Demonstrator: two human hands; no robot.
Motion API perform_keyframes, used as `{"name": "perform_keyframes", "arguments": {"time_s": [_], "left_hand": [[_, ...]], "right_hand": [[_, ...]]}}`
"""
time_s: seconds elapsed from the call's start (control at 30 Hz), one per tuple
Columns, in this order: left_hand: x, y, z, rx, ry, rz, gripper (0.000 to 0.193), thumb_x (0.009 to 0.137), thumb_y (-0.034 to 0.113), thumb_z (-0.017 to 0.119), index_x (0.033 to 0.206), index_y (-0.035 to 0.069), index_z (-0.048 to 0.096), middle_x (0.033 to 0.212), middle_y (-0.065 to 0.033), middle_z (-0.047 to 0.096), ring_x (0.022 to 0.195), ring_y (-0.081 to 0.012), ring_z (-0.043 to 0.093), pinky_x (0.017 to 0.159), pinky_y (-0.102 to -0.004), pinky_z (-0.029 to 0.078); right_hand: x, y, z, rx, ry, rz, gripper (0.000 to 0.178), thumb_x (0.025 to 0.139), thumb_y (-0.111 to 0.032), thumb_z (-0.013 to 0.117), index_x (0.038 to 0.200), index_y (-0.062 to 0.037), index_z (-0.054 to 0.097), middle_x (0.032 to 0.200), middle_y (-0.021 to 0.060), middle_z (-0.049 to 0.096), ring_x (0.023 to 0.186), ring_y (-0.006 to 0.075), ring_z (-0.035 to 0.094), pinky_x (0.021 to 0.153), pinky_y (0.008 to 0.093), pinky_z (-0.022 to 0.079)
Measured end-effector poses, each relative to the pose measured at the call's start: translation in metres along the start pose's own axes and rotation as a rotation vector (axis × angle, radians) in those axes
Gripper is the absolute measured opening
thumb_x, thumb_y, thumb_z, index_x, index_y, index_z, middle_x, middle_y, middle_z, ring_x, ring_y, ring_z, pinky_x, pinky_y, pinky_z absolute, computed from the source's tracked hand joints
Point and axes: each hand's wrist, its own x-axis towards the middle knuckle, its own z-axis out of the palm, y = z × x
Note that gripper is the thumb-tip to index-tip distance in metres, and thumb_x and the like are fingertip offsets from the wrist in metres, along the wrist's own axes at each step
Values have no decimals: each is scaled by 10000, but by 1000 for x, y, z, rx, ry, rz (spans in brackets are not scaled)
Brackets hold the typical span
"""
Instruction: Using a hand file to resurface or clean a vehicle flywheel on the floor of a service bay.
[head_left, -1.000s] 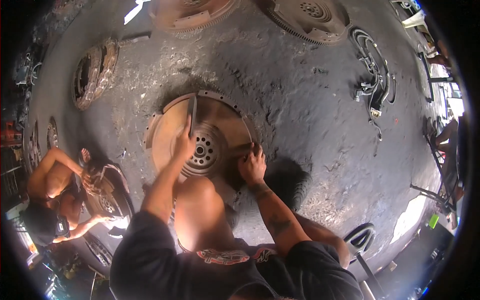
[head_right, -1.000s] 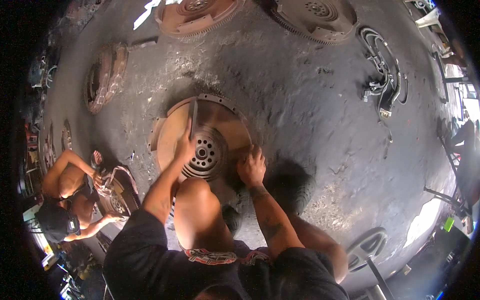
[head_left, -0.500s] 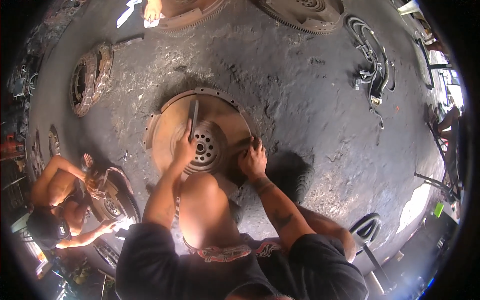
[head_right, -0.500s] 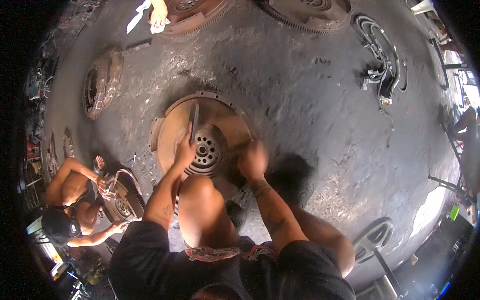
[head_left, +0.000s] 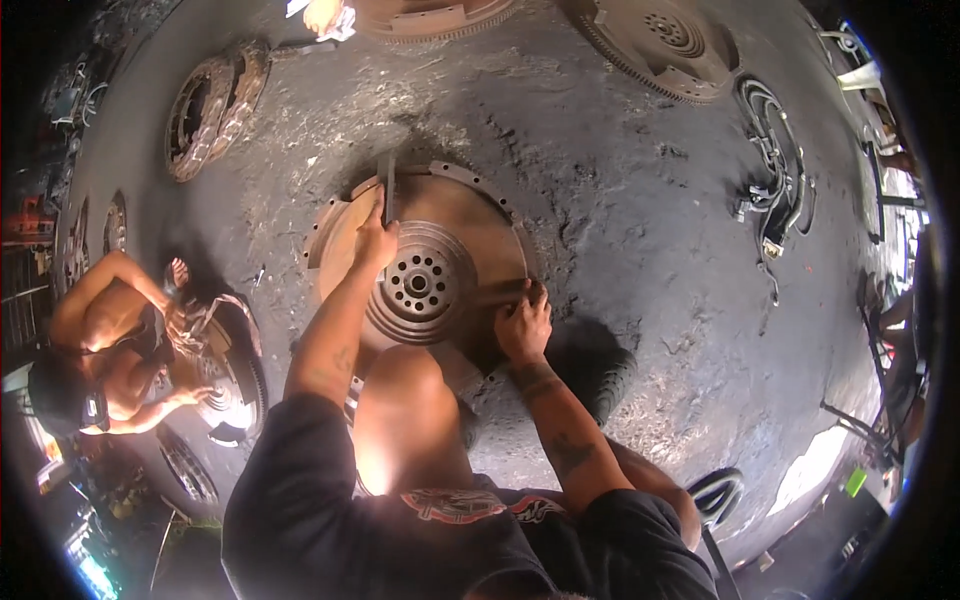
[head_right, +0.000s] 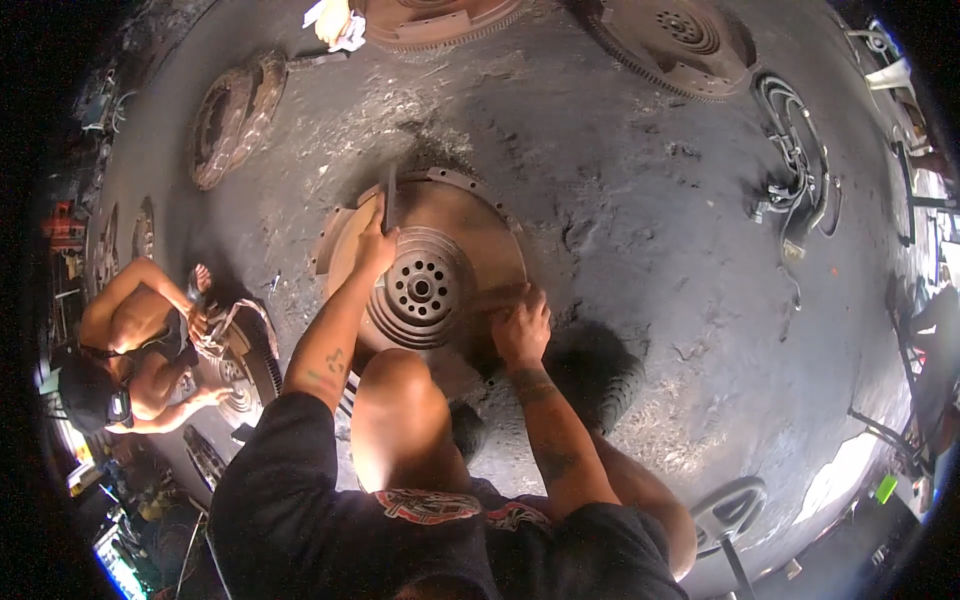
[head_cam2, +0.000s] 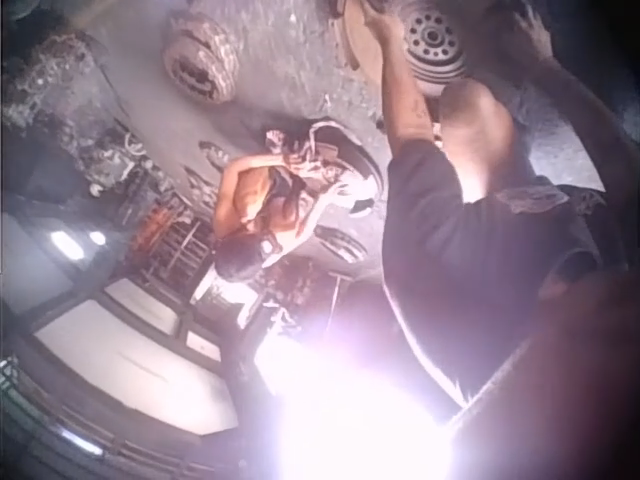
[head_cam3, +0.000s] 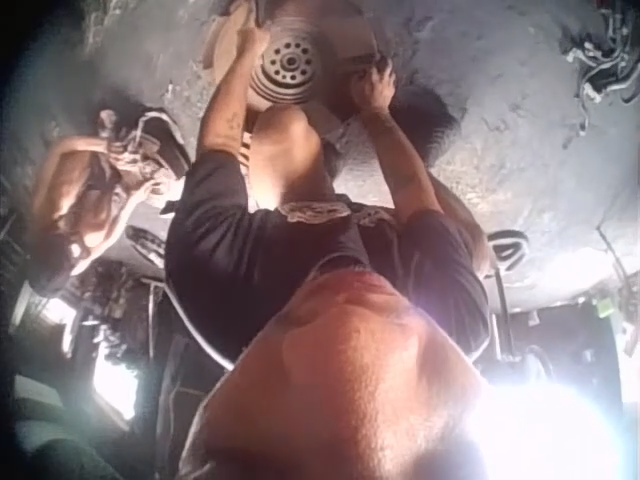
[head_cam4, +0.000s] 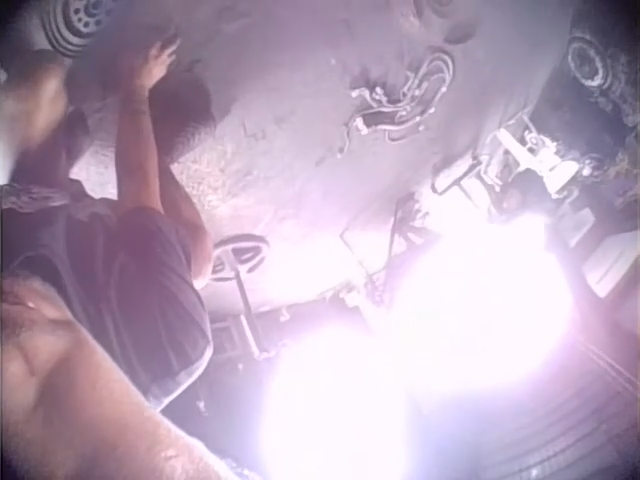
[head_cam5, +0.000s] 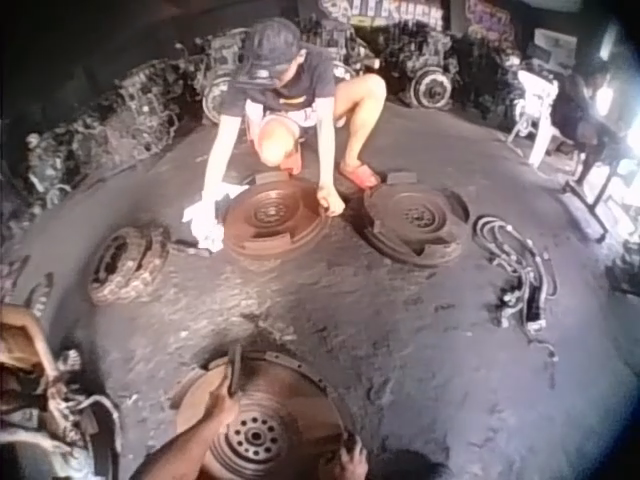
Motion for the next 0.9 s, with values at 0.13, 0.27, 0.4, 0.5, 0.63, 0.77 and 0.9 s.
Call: {"name": "perform_keyframes", "arguments": {"time_s": [0.13,0.27,0.4,0.5,0.63,0.77,0.9], "left_hand": [[-45,-88,44,70,287,530,710,920,153,582,1542,253,255,1322,-297,543,1215,-430,548,1017,-480,457],[-38,-76,26,34,163,476,695,941,193,568,1546,265,236,1298,-303,558,1210,-445,547,1031,-490,443],[-13,-38,4,11,-10,23,712,942,189,575,1552,270,216,1316,-290,552,1215,-447,541,1031,-488,444],[-41,-79,32,33,144,291,733,932,181,579,1554,273,202,1261,-285,592,1142,-441,592,971,-493,484],[-30,-38,5,36,46,152,774,909,111,585,1560,249,190,1339,-263,545,1198,-429,558,1012,-473,463],[10,-28,-7,14,64,80,785,895,79,593,1554,269,211,1379,-257,518,1228,-429,539,1037,-472,450],[-46,-87,33,20,216,361,753,913,128,590,1548,293,221,1309,-272,564,1152,-451,581,969,-508,478]], "right_hand": [[0,2,2,-26,68,-57,610,810,-191,599,1364,27,467,1354,218,437,1114,441,540,906,479,519],[2,10,2,-39,123,-100,593,819,-183,598,1360,21,470,1348,225,442,1093,448,550,890,482,526],[1,5,-4,-16,30,-17,624,823,-217,599,1399,-15,469,1414,240,437,1175,418,531,954,469,501],[11,7,-5,33,-41,63,622,822,-214,599,1398,-17,470,1408,239,440,1175,417,532,958,468,499],[3,4,-14,20,-7,4,636,816,-235,610,1400,-24,471,1419,227,428,1203,413,513,972,464,492],[-3,-3,-4,34,-13,19,660,802,-267,630,1396,-23,477,1423,227,423,1204,419,508,975,463,487],[0,1,-9,-20,69,-43,604,814,-215,594,1361,4,465,1324,206,450,1122,432,532,911,488,510]]}}
